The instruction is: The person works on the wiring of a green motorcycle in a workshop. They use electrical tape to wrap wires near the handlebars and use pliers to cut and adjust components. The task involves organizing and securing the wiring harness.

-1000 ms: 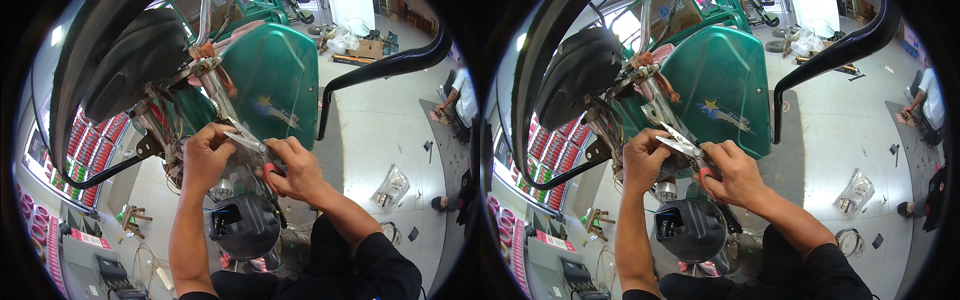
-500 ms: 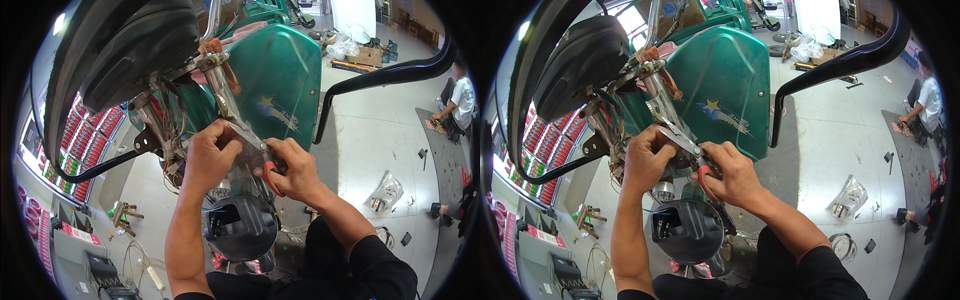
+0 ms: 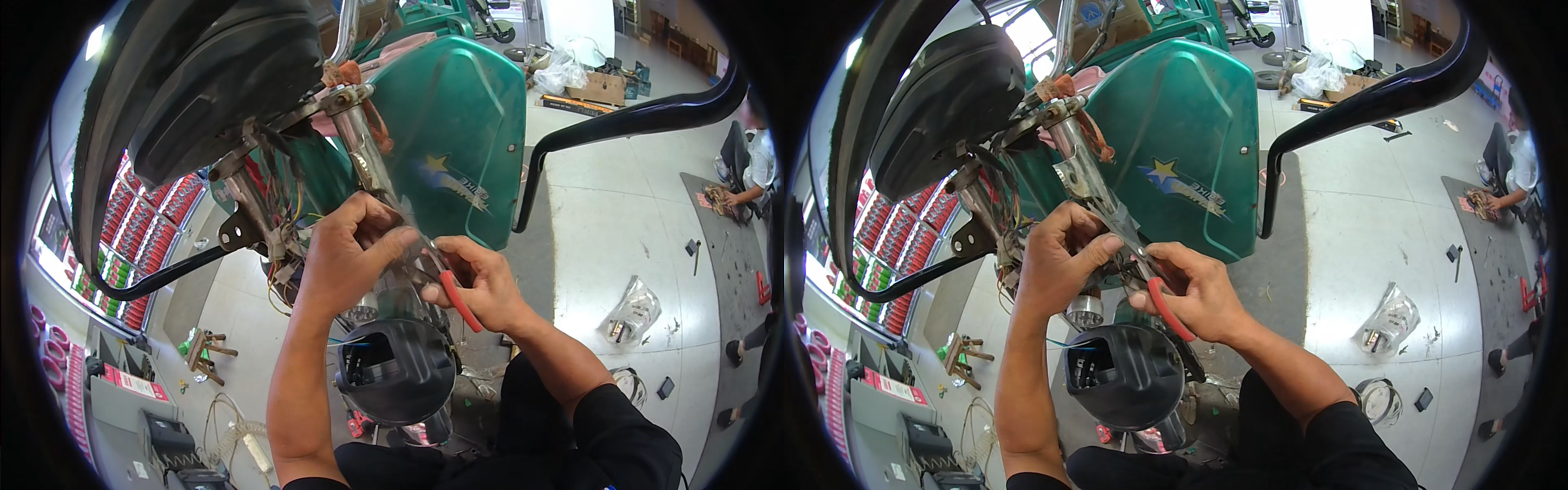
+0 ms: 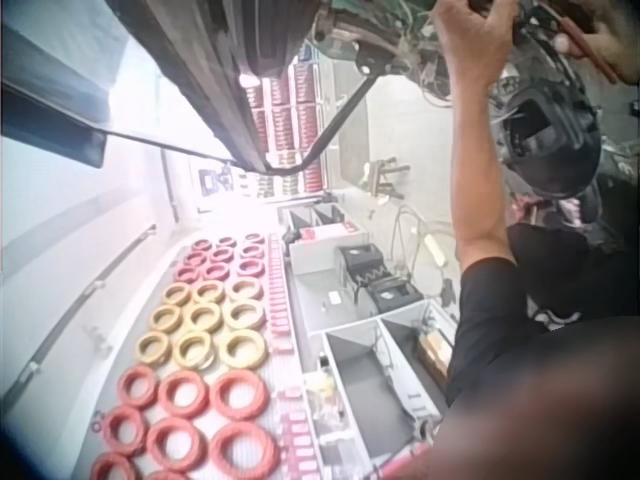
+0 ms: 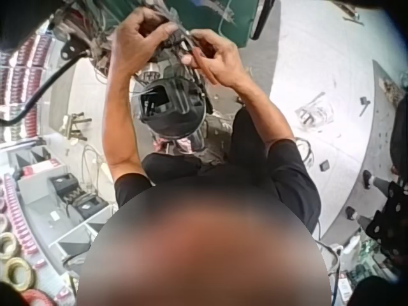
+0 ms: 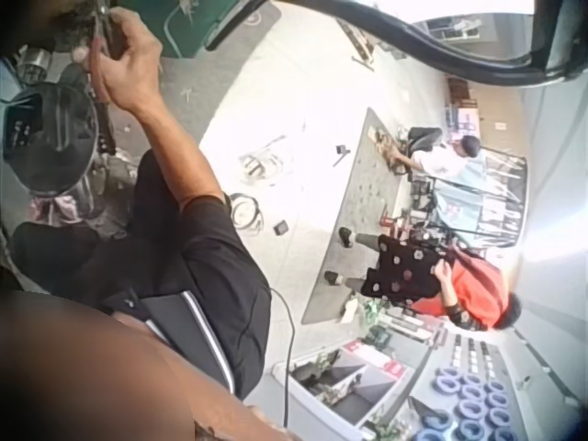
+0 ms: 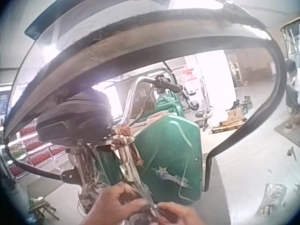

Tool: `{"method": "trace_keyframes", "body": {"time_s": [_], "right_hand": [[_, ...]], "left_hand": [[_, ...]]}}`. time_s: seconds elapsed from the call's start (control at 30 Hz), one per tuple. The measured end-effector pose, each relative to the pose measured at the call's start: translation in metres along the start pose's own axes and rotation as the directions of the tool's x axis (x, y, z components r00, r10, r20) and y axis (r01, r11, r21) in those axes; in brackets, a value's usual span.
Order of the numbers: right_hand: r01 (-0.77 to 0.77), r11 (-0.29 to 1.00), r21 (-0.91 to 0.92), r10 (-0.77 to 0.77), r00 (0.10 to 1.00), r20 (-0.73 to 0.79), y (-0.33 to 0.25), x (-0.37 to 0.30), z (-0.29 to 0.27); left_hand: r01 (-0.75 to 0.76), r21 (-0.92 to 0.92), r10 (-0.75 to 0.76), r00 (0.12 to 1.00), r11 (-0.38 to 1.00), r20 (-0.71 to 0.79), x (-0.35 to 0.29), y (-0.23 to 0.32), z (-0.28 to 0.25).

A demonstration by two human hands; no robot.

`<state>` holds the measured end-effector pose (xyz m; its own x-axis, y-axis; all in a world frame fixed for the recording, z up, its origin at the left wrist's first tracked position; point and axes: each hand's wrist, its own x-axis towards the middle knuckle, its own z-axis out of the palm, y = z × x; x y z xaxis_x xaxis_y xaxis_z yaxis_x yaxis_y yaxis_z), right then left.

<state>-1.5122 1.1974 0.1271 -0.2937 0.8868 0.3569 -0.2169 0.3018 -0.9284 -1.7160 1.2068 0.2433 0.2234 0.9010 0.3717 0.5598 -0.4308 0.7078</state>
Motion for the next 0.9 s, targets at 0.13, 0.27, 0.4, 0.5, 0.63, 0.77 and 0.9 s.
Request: {"method": "trace_keyframes", "body": {"time_s": [0.13,0.27,0.4,0.5,0.63,0.77,0.9], "right_hand": [[-0.058,0.986,0.157,0.063,0.998,-0.029,-0.003,-0.006,0.005],[0.024,0.830,0.558,0.178,0.936,-0.305,0.010,0.003,-0.033],[0.027,0.965,0.259,0.074,0.925,-0.373,0.008,-0.019,-0.057],[-0.105,0.993,-0.049,0.080,0.926,-0.370,0.032,-0.039,-0.078],[-0.417,0.764,-0.492,0.169,0.866,-0.471,0.093,-0.080,-0.124],[-0.571,0.556,-0.604,0.238,0.805,-0.543,0.208,-0.148,-0.169],[-0.668,0.282,-0.688,0.339,0.740,-0.580,0.310,-0.227,-0.197]], "left_hand": [[0.029,0.012,-0.029,0.999,1.000,0.024,0.000,0.001,-0.001],[0.093,-0.048,-0.093,0.996,0.994,0.009,-0.003,0.000,0.000],[0.009,-0.001,-0.009,1.000,1.000,-0.020,-0.004,-0.002,-0.005],[0.029,-0.155,-0.037,0.998,0.988,-0.047,-0.004,-0.007,-0.003],[0.066,-0.287,-0.089,0.994,0.956,-0.068,-0.004,-0.010,-0.006],[0.135,-0.317,-0.159,0.986,0.939,-0.051,-0.002,0.000,-0.007],[0.130,-0.328,-0.158,0.986,0.936,-0.060,-0.001,-0.004,-0.005]]}}
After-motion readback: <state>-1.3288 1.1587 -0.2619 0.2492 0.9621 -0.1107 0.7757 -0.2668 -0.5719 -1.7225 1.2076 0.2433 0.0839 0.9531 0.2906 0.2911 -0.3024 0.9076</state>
